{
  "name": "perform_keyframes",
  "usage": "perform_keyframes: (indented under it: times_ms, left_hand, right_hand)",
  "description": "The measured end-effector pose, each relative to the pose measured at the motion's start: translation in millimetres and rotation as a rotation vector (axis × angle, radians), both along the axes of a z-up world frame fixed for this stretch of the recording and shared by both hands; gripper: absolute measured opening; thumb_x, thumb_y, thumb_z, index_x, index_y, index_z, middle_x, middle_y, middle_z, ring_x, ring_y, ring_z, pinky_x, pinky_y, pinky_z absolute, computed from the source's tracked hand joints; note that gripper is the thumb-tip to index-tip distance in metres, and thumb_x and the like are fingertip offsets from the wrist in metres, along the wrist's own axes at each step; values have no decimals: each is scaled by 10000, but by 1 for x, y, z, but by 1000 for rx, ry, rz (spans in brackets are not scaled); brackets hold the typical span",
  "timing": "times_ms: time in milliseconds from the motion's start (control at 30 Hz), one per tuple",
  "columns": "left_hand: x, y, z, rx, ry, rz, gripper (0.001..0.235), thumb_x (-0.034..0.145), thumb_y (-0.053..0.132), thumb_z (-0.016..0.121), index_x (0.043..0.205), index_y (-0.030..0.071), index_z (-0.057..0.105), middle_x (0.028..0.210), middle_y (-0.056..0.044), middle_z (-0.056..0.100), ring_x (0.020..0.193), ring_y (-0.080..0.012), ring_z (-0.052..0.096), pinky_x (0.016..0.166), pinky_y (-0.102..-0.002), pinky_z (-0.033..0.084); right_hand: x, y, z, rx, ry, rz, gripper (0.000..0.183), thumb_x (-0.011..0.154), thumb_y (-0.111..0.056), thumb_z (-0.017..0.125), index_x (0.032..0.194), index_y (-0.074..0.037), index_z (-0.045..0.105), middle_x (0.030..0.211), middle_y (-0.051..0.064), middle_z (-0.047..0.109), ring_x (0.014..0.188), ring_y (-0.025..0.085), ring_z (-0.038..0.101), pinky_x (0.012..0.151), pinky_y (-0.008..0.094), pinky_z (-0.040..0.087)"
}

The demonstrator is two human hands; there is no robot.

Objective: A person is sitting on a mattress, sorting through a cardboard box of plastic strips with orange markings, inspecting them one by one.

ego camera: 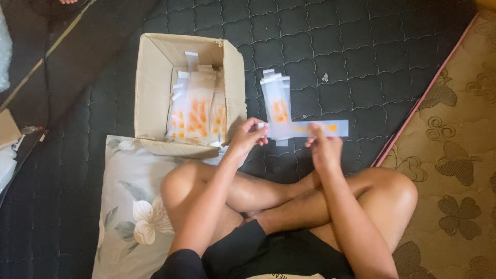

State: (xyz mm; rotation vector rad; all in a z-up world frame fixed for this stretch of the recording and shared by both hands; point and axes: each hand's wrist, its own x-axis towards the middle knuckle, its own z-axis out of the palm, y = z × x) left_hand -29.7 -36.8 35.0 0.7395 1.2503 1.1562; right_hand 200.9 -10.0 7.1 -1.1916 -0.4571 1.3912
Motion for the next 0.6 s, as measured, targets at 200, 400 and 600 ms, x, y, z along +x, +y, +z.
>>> perform_keyframes:
  times_ms: [200, 400, 600]
  left_hand:
    - [-5, -2, 29, 29, 59, 103, 147, 919, 74, 698, 1035, -13, 670, 786, -85, 602, 547, -152, 675, 486, -205, 559]
    - [-7, -1, 29, 63, 73, 138, 143, 941, 108, 694, 1019, -12, 680, 767, -100, 621, 519, -136, 664, 461, -197, 529]
    - [-2, -1, 31, 102, 119, 170, 130, 949, 126, 678, 968, -1, 692, 746, -105, 635, 541, -131, 656, 483, -191, 523]
  right_hand:
    - [35, 5, 18, 41, -9, -89, 89, 963, -82, 708, 1013, -40, 648, 772, 21, 639, 558, 60, 624, 513, 194, 616]
    - [37, 4, 20, 41, 10, -72, 62, 974, -89, 717, 1007, -54, 678, 795, 22, 661, 594, 64, 648, 558, 212, 652]
    - [36, 3, 30, 23, 17, -79, 60, 971, -88, 716, 1004, -45, 690, 769, 24, 659, 592, 66, 670, 580, 218, 674]
